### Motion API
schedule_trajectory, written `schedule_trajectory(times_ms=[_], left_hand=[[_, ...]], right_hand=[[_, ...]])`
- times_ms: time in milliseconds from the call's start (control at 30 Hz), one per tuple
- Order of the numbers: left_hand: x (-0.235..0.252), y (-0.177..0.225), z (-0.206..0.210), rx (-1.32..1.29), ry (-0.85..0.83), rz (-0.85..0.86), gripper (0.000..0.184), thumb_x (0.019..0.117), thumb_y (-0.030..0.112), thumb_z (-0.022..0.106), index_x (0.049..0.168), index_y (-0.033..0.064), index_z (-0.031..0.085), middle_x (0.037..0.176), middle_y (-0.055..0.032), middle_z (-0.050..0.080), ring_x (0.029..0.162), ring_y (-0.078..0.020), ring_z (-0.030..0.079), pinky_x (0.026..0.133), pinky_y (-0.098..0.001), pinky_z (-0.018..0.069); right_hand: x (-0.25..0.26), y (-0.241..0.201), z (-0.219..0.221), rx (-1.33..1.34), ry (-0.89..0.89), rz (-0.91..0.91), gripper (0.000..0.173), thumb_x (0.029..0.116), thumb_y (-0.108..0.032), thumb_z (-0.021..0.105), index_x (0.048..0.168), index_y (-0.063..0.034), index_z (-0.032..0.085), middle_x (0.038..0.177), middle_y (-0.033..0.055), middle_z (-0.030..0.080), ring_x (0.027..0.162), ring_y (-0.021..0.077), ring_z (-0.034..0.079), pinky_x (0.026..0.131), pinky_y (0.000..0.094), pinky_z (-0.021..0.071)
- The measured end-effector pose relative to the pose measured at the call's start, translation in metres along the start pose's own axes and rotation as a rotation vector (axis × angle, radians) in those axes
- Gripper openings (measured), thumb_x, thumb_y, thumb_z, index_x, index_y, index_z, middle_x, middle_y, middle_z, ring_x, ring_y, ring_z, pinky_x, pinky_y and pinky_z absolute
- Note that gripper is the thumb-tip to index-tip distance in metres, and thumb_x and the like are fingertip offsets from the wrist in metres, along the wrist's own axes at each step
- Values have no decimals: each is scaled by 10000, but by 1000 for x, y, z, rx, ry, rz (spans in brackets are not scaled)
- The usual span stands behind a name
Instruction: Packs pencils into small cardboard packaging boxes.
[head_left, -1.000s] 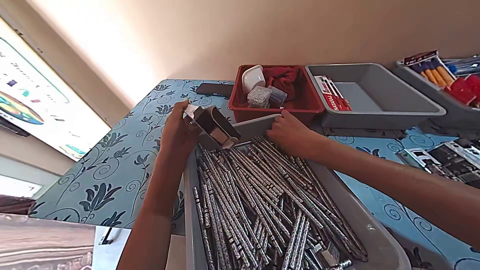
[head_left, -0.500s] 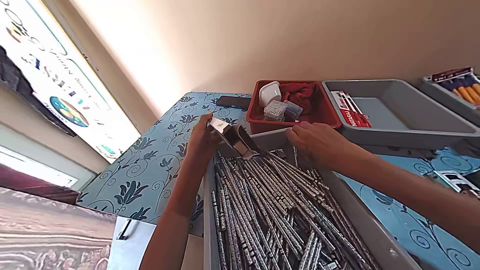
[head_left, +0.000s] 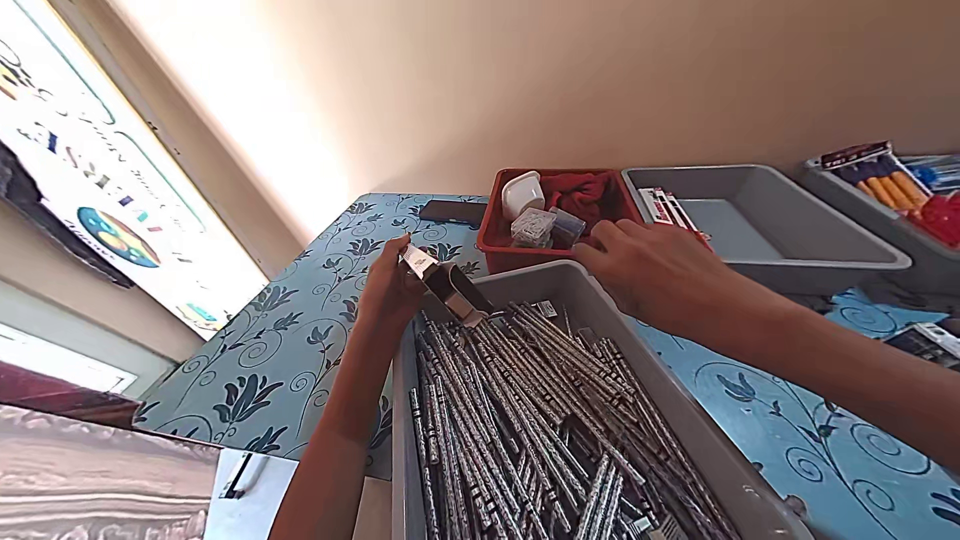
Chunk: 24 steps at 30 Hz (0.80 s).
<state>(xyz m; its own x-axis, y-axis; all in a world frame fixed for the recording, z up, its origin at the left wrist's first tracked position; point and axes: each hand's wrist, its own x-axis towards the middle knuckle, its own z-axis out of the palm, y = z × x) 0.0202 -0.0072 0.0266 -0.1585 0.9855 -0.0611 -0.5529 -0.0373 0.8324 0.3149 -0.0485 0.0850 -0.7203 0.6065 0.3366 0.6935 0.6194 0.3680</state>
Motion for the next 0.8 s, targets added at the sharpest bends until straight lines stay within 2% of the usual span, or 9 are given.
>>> schedule_trajectory(times_ms=[100, 200, 300, 400, 467, 567, 633, 700, 800], left_hand=[[2, -1, -2, 32, -16, 10, 170, 1096, 261, 383, 1089, 132, 493, 841, -11, 655, 647, -71, 659, 542, -197, 546], [-2, -1, -1, 58, -21, 44, 171, 1096, 258, 397, 1075, 128, 507, 819, -3, 661, 637, -72, 664, 542, -207, 553], [-40, -4, -10, 117, -210, 134, 270, 1103, 312, 412, 1287, 137, 503, 1047, 0, 672, 864, -80, 693, 734, -227, 579], [-56, 0, -5, 105, -218, 130, 281, 1104, 314, 406, 1298, 130, 492, 1058, -6, 659, 875, -81, 686, 742, -219, 571], [-40, -3, -4, 83, -153, 115, 229, 1097, 294, 415, 1236, 136, 505, 986, 1, 650, 790, -65, 680, 674, -199, 569], [-33, 3, 4, 21, -64, 62, 198, 1106, 245, 397, 1231, 133, 502, 957, 3, 626, 772, -80, 667, 684, -226, 574], [-9, 0, 5, -6, 12, 53, 118, 1096, 229, 403, 1097, 145, 485, 834, 11, 626, 667, -88, 648, 607, -245, 568], [-6, 1, 5, 19, 6, 45, 133, 1095, 240, 396, 1098, 144, 487, 848, 5, 609, 686, -100, 635, 618, -268, 564], [-3, 0, 6, 16, 8, 42, 95, 1084, 227, 417, 1075, 155, 478, 813, 8, 599, 662, -92, 627, 609, -258, 564]], right_hand=[[-3, -29, -30, 337, 175, 27, 349, 902, -164, 694, 1221, -38, 631, 969, 89, 665, 752, 218, 670, 589, 361, 537], [-5, -80, -48, 964, 203, 23, 297, 914, -173, 672, 1187, -128, 567, 968, -67, 715, 807, -25, 684, 685, 140, 577], [3, -116, -67, 1965, -225, 199, 335, 903, 49, 659, 1208, -55, 566, 1025, 14, 723, 902, 66, 725, 803, 218, 613], [14, -132, -75, 2285, -392, 485, 463, 890, 116, 636, 1312, -36, 522, 1083, 92, 711, 963, 156, 736, 876, 293, 616], [17, -135, -79, 2334, -360, 527, 491, 918, 64, 655, 1376, -27, 503, 1135, 120, 706, 1032, 170, 724, 935, 292, 591], [18, -134, -77, 2181, -87, 373, 252, 1011, 4, 565, 1261, -11, 591, 1015, 76, 714, 944, 128, 727, 907, 276, 599], [20, -126, -64, 1692, 240, 187, 265, 985, -2, 599, 1241, -44, 652, 1047, 16, 721, 929, 68, 713, 830, 205, 604], [25, -111, -49, 1135, 507, 83, 324, 964, -71, 656, 1283, -26, 627, 1123, 26, 710, 987, 44, 705, 848, 181, 605], [31, -100, -42, 828, 618, 105, 287, 939, -141, 700, 1175, -15, 595, 1028, 22, 721, 945, 14, 714, 821, 169, 609]])
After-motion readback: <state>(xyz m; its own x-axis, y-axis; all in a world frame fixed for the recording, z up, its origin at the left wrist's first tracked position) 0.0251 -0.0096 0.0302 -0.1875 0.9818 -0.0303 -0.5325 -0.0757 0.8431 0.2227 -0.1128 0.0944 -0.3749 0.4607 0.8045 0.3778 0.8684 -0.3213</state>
